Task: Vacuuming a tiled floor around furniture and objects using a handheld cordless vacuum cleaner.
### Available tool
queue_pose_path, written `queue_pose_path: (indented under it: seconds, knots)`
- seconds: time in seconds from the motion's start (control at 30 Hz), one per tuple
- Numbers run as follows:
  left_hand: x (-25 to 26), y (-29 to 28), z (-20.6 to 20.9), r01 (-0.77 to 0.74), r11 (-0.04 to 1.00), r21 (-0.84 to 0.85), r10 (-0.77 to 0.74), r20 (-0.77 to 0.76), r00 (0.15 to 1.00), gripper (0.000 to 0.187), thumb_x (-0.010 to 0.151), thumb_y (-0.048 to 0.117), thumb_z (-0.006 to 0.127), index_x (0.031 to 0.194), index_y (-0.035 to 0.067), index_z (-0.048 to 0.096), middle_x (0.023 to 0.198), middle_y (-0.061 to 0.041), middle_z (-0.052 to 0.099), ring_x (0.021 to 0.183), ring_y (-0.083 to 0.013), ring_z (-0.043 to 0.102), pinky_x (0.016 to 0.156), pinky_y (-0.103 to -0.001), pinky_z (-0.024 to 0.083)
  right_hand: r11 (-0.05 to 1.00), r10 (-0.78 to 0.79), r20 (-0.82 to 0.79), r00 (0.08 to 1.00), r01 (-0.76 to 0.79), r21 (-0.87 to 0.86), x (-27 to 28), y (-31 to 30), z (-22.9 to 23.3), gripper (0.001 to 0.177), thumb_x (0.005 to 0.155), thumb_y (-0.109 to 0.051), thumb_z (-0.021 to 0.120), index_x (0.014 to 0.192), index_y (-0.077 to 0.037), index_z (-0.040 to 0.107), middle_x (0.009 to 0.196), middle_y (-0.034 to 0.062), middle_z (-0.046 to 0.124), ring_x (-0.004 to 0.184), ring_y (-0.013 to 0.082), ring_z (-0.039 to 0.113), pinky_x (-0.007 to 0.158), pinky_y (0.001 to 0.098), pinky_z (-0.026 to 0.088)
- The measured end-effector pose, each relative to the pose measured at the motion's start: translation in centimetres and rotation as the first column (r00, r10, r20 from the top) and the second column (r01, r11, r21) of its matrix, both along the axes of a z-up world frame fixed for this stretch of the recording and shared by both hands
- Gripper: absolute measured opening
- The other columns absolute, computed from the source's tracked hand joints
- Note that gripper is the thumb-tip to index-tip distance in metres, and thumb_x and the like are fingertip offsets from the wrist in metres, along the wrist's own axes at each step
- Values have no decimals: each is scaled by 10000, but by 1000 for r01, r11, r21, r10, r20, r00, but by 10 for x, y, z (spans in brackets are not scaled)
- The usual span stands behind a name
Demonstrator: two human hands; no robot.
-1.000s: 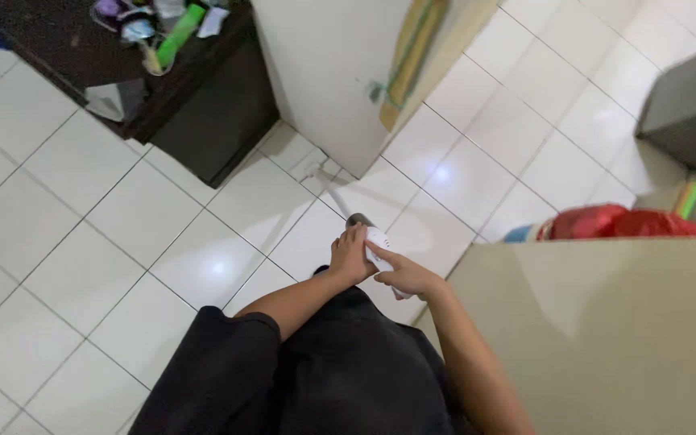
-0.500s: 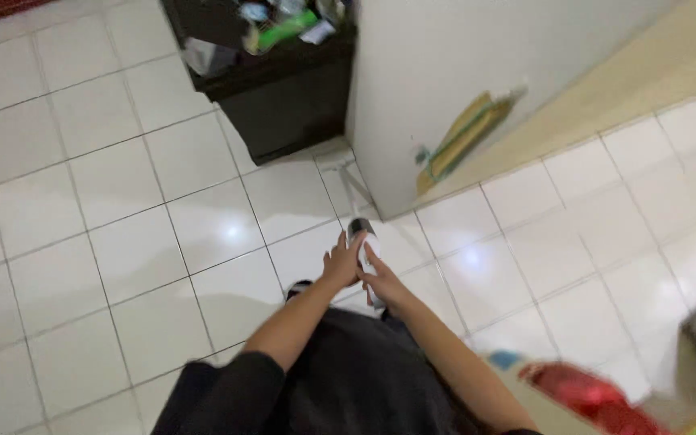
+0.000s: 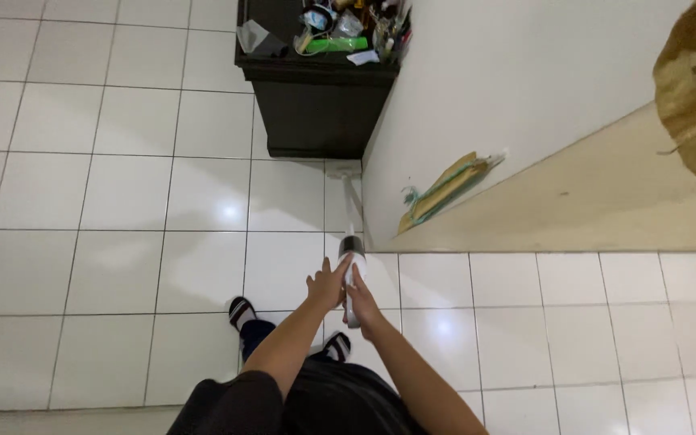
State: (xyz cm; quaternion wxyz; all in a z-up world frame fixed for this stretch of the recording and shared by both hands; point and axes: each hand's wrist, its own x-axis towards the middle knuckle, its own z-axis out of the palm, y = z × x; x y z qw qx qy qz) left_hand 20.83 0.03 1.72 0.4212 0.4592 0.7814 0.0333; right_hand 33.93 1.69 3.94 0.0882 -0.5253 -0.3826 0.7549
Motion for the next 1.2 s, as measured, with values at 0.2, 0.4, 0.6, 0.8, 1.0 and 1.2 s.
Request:
queue_pose_path:
  seconds: [0.2, 0.4, 0.6, 0.8, 1.0, 1.2]
  knots:
    - [21, -23, 25, 68, 938, 341, -90, 48, 995, 1108, 655, 277, 927, 1542, 329, 263, 1624, -267, 200, 1461, -473, 298, 1133, -628, 298, 997, 82, 46, 996, -82, -1, 28, -7, 93, 787, 993, -194, 528, 1657, -360, 140, 794, 54, 537, 559, 125, 480, 428, 307, 421]
    - [26, -46, 36, -25, 790, 613, -134, 212, 968, 982, 629, 294, 896, 1480, 173, 420, 1607, -235, 370, 1436, -419, 410, 1184, -486, 368, 981, 194, 136, 972, -189, -47, 37, -16, 164, 817, 992, -214, 558, 1656, -334, 96, 797, 45, 541, 542, 133, 501, 453, 283, 455]
    - [-6, -39, 17, 28, 849, 527, -128, 156, 979, 938, 727, 241, 829, 1549, 218, 378, 1638, -187, 321, 1482, -394, 366, 1170, -552, 314, 988, 152, 129, 980, -152, -16, -2, -10, 146, 825, 992, -200, 557, 1648, -329, 72, 843, 11, 607, 580, 87, 532, 463, 284, 470]
    - [-73, 7, 32, 115, 974, 197, -141, 123, 982, 956, 782, 296, 818, 1575, 345, 287, 1668, -191, 204, 1508, -398, 291, 1173, -608, 284, 999, 45, 131, 990, -45, 4, -70, 7, 107, 778, 991, -185, 520, 1645, -373, 143, 676, 26, 511, 470, 121, 457, 414, 303, 435]
    - [-125, 32, 13, 175, 980, 93, -186, 121, 975, 1001, 772, 309, 827, 1580, 431, 248, 1659, -174, 218, 1501, -404, 294, 1186, -611, 270, 997, -79, 140, 987, 80, -2, -128, 14, 90, 757, 995, -176, 499, 1649, -331, 151, 682, 28, 486, 481, 131, 446, 411, 304, 420]
    - [-148, 7, 0, 242, 965, 99, -253, 122, 960, 984, 777, 331, 829, 1586, 407, 274, 1650, -208, 226, 1501, -435, 289, 1161, -643, 291, 992, -127, 106, 986, 129, -10, -149, -18, 70, 774, 1004, -164, 501, 1659, -341, 129, 722, 11, 491, 550, 96, 450, 439, 289, 434]
